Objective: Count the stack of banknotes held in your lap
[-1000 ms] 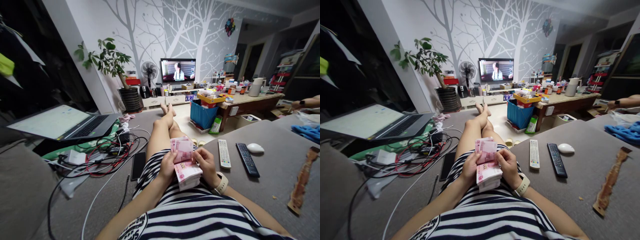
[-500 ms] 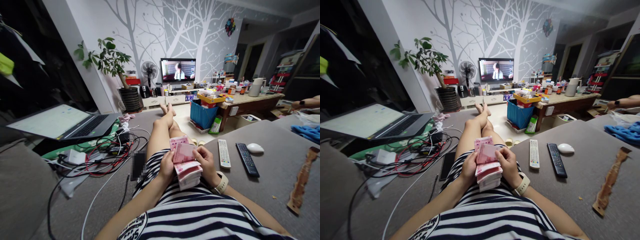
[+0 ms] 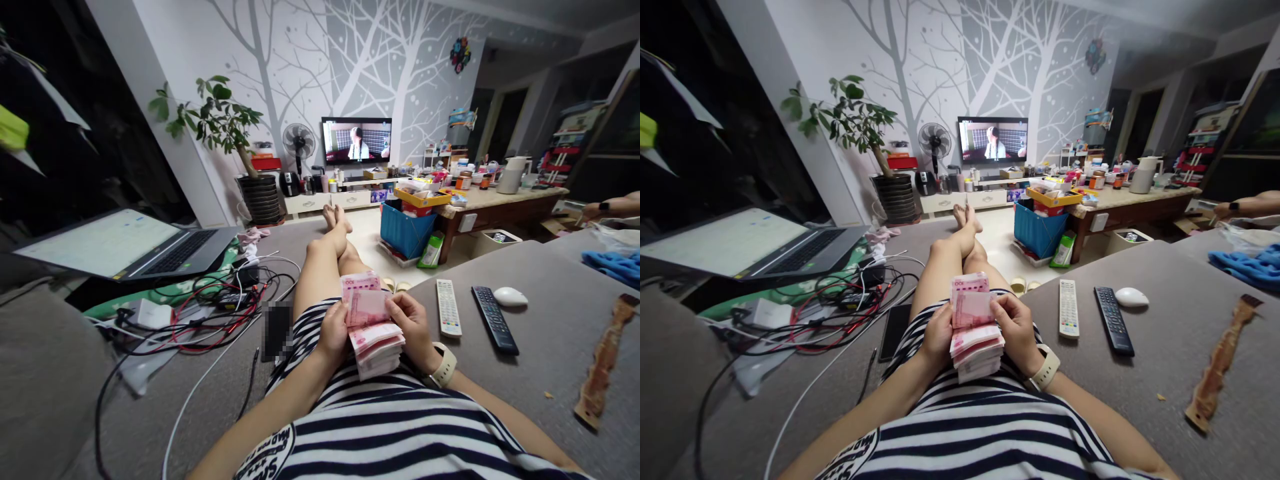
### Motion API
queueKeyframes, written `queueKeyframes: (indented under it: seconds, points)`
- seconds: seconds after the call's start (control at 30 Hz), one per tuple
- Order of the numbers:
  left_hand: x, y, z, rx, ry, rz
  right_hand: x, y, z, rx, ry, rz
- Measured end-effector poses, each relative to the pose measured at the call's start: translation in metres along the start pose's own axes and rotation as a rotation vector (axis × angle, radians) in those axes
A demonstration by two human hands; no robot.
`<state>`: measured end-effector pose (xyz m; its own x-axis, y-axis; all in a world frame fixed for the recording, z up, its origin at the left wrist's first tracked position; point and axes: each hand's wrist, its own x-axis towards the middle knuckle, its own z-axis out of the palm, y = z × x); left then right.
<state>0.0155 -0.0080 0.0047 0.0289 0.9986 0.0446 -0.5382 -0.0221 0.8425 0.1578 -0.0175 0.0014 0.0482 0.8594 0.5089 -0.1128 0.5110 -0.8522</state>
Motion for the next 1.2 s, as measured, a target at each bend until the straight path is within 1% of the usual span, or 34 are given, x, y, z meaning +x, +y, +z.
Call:
queueKeyframes:
  seconds: [0.4, 0.93, 1.2]
  points:
    - [0.0009, -0.0011, -0.0008, -0.003, -0.018, -0.003, -0.0013, -0.0040, 0.0009, -0.006, 0.016, 0.003]
    - [-0.0034, 0.0024, 0.0033, -0.006, 0.013, 0.010, -0.0022, -0.0059, 0.0014, -0.012, 0.014, 0.025]
    - [-0.0032, 0.0015, 0.0021, 0.010, 0.037, -0.023, -0.0020, -0.0036, 0.0007, -0.016, 0.004, 0.029]
